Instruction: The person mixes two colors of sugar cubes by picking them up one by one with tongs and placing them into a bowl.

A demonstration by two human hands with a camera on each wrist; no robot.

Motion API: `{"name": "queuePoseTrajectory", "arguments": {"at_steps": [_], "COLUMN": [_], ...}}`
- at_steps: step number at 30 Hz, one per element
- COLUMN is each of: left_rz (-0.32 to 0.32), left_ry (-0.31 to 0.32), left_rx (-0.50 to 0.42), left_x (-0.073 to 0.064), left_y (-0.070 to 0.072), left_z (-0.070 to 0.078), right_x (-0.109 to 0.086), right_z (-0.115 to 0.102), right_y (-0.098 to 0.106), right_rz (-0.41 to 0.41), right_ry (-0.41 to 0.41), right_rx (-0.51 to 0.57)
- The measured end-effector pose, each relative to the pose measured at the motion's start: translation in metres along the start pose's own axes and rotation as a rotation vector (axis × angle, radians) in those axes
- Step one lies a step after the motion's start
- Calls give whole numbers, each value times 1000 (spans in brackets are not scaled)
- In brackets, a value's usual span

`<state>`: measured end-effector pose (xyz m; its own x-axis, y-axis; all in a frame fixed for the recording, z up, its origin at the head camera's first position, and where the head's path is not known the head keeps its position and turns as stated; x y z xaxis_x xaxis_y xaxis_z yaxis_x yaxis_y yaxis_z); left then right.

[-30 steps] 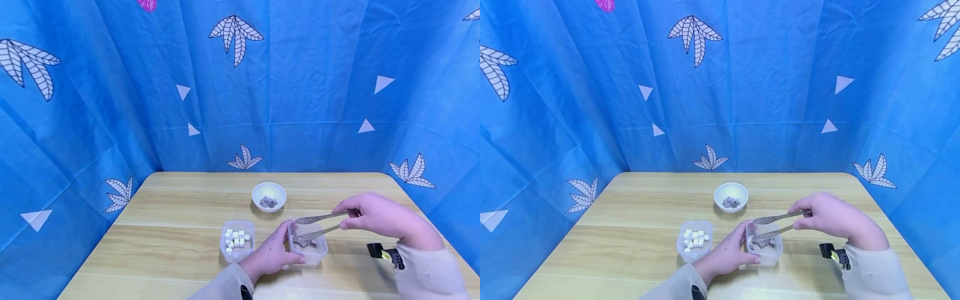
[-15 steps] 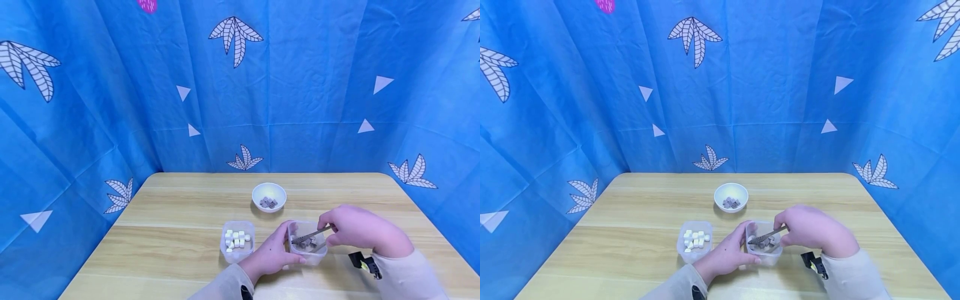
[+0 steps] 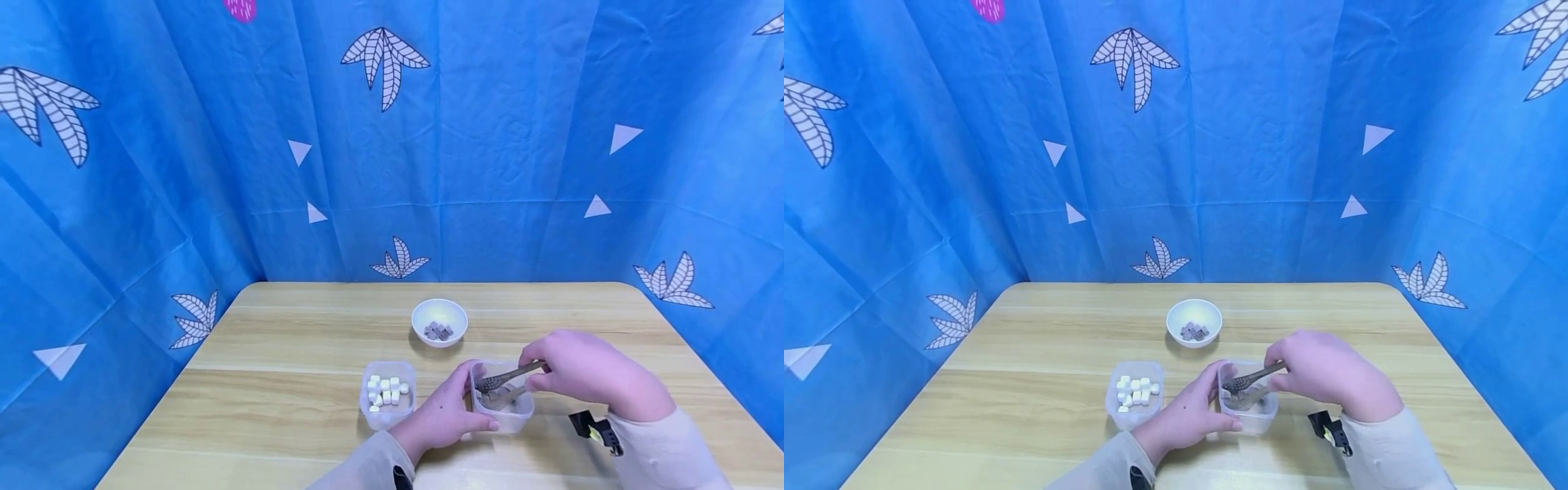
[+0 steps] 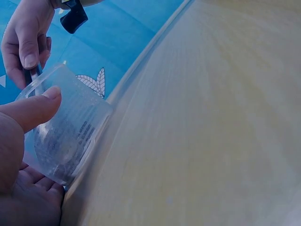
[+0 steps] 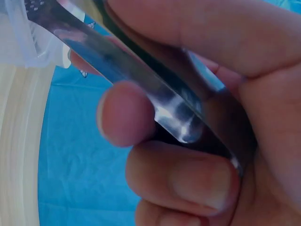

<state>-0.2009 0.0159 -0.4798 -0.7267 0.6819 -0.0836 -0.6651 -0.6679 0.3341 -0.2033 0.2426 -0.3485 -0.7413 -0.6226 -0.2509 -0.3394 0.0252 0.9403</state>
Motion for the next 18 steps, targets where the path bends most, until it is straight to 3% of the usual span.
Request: {"name": "queuePoseTrajectory", "arguments": {"at_steps": [4, 13, 18], "left_rz": [-3, -6, -11], "left_ry": [-6, 8, 12], "left_rx": [-3, 2, 2], "left_x": [0, 0, 1], "left_y": [0, 0, 1], "left_z": [0, 1, 1], "right_x": [-1, 0, -4], "right_z": [2, 2, 6], "right_y": [0, 3, 6], "right_rz": [-4, 34, 45], "right_ry": [-2, 100, 69], "right_rx": [19, -24, -2]}}
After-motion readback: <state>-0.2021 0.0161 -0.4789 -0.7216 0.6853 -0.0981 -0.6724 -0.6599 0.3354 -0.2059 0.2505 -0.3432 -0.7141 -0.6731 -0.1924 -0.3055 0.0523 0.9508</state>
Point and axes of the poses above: each hand's wrist, its own x-axis towards the middle knuckle, its own y-axis out of the back of the hand, z = x × y, the point moved 1 cm from there along x, towards the middle knuckle, and after that the axes turned 15 degrees about -z, right-handed, at the moved point
